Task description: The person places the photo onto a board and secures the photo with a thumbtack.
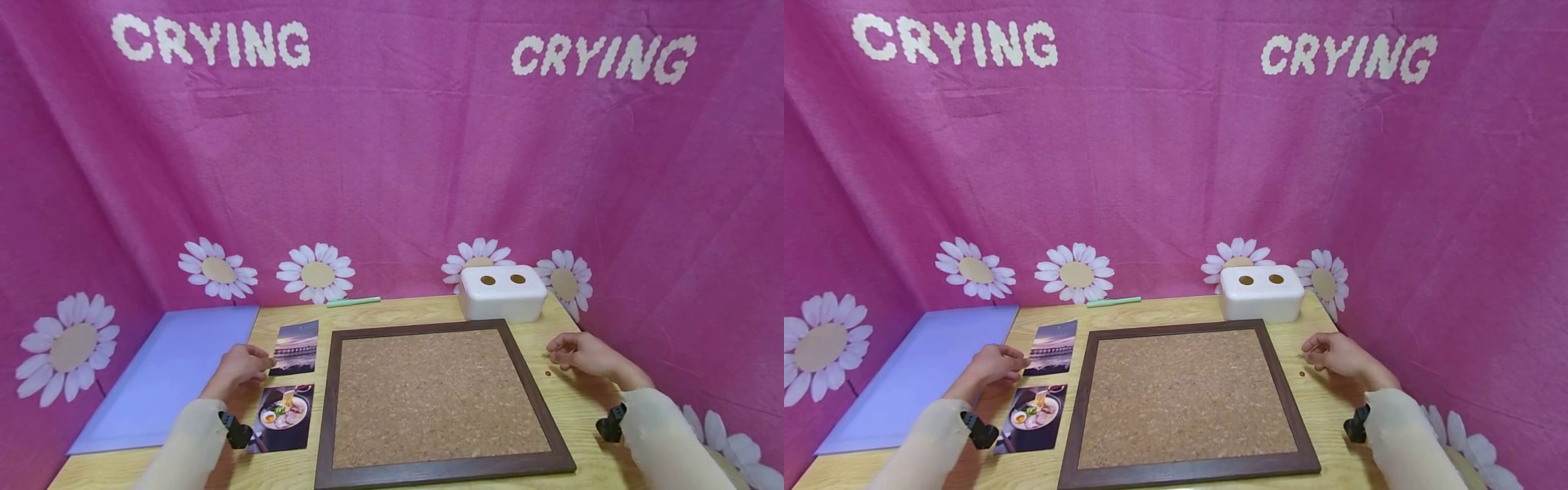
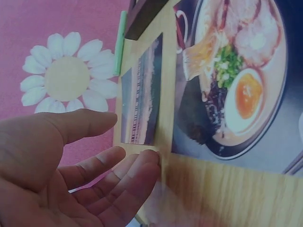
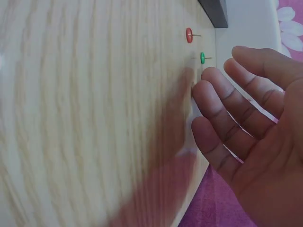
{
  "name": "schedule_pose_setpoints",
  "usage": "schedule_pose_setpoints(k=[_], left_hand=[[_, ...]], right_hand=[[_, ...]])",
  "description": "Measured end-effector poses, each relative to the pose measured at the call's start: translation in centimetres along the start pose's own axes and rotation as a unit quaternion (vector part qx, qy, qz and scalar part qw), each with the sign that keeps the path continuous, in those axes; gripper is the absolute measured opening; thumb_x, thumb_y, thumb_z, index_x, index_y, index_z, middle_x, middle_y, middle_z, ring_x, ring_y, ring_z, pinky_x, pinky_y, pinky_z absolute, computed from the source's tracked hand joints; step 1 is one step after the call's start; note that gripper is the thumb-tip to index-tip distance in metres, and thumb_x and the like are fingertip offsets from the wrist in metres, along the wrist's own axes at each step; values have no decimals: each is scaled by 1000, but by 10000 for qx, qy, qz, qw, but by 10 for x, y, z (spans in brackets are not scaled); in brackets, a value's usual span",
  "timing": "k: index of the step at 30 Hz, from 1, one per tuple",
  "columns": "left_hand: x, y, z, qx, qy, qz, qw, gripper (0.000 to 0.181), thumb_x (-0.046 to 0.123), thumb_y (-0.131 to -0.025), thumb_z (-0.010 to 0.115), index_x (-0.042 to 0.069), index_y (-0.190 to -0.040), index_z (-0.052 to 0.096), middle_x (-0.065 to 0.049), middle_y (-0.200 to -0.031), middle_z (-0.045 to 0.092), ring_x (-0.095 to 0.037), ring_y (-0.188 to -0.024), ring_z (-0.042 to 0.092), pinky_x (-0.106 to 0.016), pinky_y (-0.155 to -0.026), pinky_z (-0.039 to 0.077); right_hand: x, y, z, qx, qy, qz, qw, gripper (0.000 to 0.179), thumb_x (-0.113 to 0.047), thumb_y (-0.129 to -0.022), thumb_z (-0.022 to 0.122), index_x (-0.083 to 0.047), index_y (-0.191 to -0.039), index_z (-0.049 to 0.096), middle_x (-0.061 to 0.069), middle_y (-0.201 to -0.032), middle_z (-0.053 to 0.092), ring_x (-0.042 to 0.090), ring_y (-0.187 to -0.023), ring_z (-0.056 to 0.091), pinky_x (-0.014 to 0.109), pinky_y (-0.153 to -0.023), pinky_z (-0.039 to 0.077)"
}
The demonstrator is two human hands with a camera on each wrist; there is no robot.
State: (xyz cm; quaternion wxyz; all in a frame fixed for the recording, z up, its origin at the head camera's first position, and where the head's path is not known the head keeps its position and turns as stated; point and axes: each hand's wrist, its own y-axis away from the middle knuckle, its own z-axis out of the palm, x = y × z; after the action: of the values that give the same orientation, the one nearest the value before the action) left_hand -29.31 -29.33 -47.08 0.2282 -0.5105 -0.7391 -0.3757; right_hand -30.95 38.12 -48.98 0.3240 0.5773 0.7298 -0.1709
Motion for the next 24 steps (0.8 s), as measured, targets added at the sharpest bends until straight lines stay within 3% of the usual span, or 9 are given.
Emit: schedule_pose_setpoints(k=[6,17,24], left_hand=[[1,0,5,158,-264,-128,9994,43,20,-90,72,-7,-121,58,-14,-90,64,-20,-70,59,-28,-62,48],[0,0,13,613,-796,179,9948,42,21,-84,78,-6,-114,62,-13,-82,64,-21,-70,58,-28,-61,44],[-2,0,16,660,-881,315,9934,41,15,-81,80,-5,-114,64,-16,-94,63,-26,-81,56,-29,-64,44]], right_hand=[[-2,-3,4,38,43,35,10000,22,-15,-95,66,1,-110,66,10,-92,69,17,-78,64,29,-64,52],[0,-12,14,158,192,-41,9997,14,-11,-94,65,-2,-105,67,6,-90,67,15,-77,59,28,-64,52],[-1,-14,16,312,313,-83,9990,9,-8,-93,65,-2,-99,69,6,-89,69,13,-75,60,28,-63,52]])
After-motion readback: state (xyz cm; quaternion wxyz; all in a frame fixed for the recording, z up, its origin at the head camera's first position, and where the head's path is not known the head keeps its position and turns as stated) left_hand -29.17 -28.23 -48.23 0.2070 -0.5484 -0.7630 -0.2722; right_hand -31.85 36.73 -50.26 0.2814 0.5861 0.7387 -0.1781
